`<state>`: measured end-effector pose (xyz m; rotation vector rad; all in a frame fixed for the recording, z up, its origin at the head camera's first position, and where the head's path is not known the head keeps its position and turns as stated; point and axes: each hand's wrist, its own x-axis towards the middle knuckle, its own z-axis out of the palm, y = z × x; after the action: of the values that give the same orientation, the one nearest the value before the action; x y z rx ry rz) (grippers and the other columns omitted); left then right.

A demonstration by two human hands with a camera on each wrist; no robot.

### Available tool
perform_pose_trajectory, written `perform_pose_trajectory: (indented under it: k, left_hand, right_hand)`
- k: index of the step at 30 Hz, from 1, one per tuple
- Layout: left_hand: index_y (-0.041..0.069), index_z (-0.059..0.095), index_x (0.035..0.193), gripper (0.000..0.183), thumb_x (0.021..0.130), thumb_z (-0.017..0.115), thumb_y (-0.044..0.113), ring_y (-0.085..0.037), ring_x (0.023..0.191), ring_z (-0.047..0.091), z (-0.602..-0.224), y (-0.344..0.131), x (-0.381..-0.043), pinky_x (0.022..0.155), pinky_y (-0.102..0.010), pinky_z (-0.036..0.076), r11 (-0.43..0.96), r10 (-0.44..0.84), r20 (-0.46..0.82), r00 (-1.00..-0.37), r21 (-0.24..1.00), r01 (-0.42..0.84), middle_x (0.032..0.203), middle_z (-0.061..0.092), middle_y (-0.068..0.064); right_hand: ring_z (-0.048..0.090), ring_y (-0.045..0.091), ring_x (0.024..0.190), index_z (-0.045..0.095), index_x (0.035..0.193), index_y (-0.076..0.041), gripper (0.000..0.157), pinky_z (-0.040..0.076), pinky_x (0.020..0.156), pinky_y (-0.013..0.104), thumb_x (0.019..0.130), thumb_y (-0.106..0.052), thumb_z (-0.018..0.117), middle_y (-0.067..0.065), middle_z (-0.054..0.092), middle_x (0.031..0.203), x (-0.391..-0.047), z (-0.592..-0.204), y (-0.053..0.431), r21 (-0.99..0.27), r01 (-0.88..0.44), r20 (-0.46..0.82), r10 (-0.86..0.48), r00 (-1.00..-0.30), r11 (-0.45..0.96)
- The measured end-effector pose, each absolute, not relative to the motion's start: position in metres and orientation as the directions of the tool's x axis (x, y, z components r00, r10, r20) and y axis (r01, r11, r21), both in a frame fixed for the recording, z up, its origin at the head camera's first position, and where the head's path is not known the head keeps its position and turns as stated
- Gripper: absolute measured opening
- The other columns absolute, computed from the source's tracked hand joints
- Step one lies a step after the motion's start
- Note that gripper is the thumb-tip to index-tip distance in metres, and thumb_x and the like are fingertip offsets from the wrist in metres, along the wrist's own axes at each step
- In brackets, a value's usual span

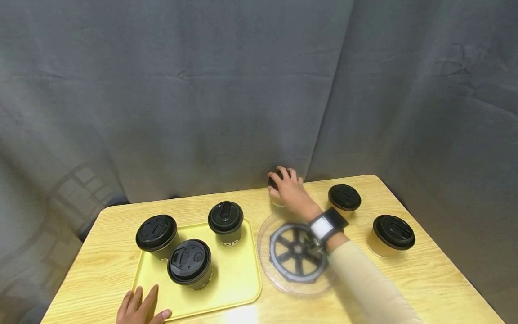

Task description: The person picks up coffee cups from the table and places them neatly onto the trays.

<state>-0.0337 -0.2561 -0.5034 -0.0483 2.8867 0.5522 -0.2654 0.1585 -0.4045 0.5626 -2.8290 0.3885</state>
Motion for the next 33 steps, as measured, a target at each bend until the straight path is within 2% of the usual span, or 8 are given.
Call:
perform_pose_trajectory:
  k: [6,12,15,20,23,27,31,33]
  left_hand:
    - [-0.008,0.043,0.14,0.083,0.088,0.061,0.055,-0.066,0.132,0.019,-0.504,-0.26,-0.035,0.112,-0.066,0.013,0.923,0.012,-0.228,-0.974,0.378,-0.077,0.139,0.027,-0.052]
    - [-0.008,0.047,0.137,0.079,0.088,0.061,0.053,-0.064,0.13,0.026,-0.507,-0.258,-0.033,0.116,-0.064,0.005,0.93,0.015,-0.152,-0.988,0.364,-0.041,0.136,0.032,-0.052]
    - [-0.008,0.046,0.137,0.079,0.088,0.062,0.052,-0.064,0.129,0.025,-0.509,-0.257,-0.031,0.115,-0.065,0.007,0.927,0.009,-0.133,-0.991,0.373,-0.041,0.137,0.03,-0.052]
    - [-0.008,0.044,0.138,0.08,0.089,0.061,0.053,-0.066,0.129,0.022,-0.509,-0.259,-0.033,0.11,-0.067,0.017,0.928,0.001,-0.162,-0.987,0.368,-0.06,0.138,0.027,-0.052]
    - [-0.008,0.045,0.138,0.081,0.088,0.061,0.054,-0.066,0.129,0.023,-0.509,-0.26,-0.033,0.11,-0.067,0.017,0.929,0.001,-0.166,-0.986,0.364,-0.061,0.138,0.027,-0.052]
    - [-0.008,0.045,0.138,0.081,0.088,0.061,0.054,-0.065,0.129,0.024,-0.509,-0.259,-0.033,0.115,-0.066,0.008,0.924,0.004,-0.159,-0.987,0.378,-0.058,0.138,0.028,-0.052]
    - [-0.007,0.046,0.138,0.08,0.088,0.061,0.054,-0.065,0.13,0.024,-0.509,-0.258,-0.034,0.114,-0.065,0.01,0.929,0.002,-0.153,-0.988,0.366,-0.055,0.138,0.03,-0.052]
    - [-0.008,0.046,0.138,0.08,0.088,0.061,0.053,-0.064,0.13,0.024,-0.509,-0.258,-0.034,0.115,-0.065,0.008,0.927,0.003,-0.151,-0.989,0.372,-0.054,0.138,0.029,-0.052]
  right_hand:
    - [0.035,0.044,0.135,0.046,0.14,-0.021,0.043,0.045,0.093,0.059,0.101,-0.039,0.046,0.016,0.035,0.151,-0.262,-0.393,0.157,-0.191,-0.417,0.313,-0.347,-0.884,0.889]
    - [0.037,0.044,0.134,0.048,0.139,-0.02,0.044,0.045,0.091,0.056,0.099,-0.038,0.049,0.017,0.038,0.149,-0.256,-0.387,0.157,-0.174,-0.427,0.346,-0.35,-0.87,0.888]
    - [0.038,0.044,0.132,0.048,0.139,-0.02,0.043,0.046,0.089,0.056,0.1,-0.038,0.048,0.017,0.039,0.148,-0.251,-0.385,0.158,-0.166,-0.429,0.357,-0.351,-0.865,0.888]
    - [0.04,0.044,0.13,0.049,0.139,-0.02,0.042,0.048,0.086,0.054,0.1,-0.037,0.047,0.017,0.04,0.147,-0.241,-0.381,0.161,-0.152,-0.434,0.365,-0.358,-0.859,0.888]
    - [0.041,0.044,0.129,0.049,0.138,-0.02,0.042,0.049,0.083,0.052,0.099,-0.036,0.048,0.017,0.042,0.146,-0.235,-0.381,0.163,-0.135,-0.441,0.383,-0.364,-0.849,0.887]
    - [0.044,0.044,0.127,0.052,0.136,-0.019,0.042,0.05,0.084,0.054,0.098,-0.036,0.05,0.018,0.044,0.144,-0.223,-0.38,0.167,-0.127,-0.449,0.408,-0.366,-0.836,0.884]
    - [0.045,0.044,0.126,0.053,0.136,-0.018,0.044,0.049,0.09,0.058,0.097,-0.037,0.052,0.019,0.045,0.144,-0.21,-0.38,0.169,-0.145,-0.457,0.393,-0.373,-0.84,0.877]
    - [0.046,0.044,0.126,0.053,0.137,-0.018,0.044,0.049,0.09,0.059,0.097,-0.038,0.052,0.018,0.045,0.144,-0.204,-0.381,0.17,-0.138,-0.459,0.382,-0.38,-0.842,0.878]
